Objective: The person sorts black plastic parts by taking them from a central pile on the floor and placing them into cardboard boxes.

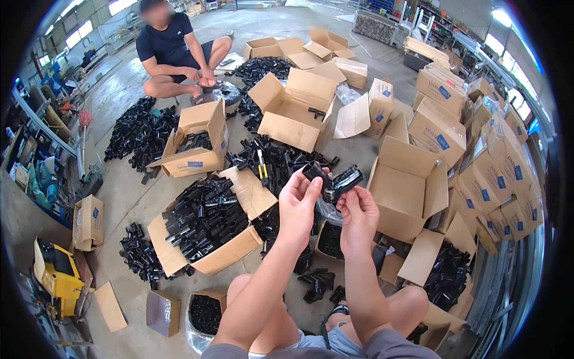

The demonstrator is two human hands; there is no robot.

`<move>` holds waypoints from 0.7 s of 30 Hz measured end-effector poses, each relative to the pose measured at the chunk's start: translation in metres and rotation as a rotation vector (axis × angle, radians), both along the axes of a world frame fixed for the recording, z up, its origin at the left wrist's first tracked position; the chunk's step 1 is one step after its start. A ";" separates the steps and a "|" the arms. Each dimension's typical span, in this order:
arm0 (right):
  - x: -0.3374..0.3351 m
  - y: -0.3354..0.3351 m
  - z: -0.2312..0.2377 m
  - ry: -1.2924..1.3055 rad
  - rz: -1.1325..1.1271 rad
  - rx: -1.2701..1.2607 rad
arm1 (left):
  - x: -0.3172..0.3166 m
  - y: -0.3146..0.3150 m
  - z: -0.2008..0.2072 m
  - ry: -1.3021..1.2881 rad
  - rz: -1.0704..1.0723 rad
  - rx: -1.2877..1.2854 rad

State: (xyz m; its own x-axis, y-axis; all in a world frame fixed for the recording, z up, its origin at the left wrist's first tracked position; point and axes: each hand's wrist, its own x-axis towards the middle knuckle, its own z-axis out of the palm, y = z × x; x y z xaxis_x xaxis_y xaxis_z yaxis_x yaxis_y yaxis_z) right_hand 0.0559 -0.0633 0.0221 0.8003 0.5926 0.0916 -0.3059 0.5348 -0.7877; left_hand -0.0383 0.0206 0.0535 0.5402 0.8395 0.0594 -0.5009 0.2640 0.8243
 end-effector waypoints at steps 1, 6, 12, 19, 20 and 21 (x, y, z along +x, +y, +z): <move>0.001 0.000 0.000 0.035 0.019 0.013 | 0.001 -0.001 -0.001 -0.024 0.007 0.019; 0.003 -0.003 -0.004 0.132 0.043 0.059 | 0.004 -0.005 0.005 -0.028 0.005 0.061; -0.002 -0.001 -0.008 0.251 0.094 0.135 | 0.003 -0.007 0.008 -0.097 -0.005 0.072; 0.000 -0.008 -0.008 0.304 0.157 0.110 | 0.013 -0.009 -0.005 -0.108 0.026 0.180; -0.003 -0.007 -0.004 0.325 0.137 0.119 | 0.011 -0.007 -0.005 -0.108 0.008 0.176; -0.004 -0.008 -0.004 0.325 0.134 0.119 | 0.009 -0.007 -0.005 -0.117 -0.018 0.164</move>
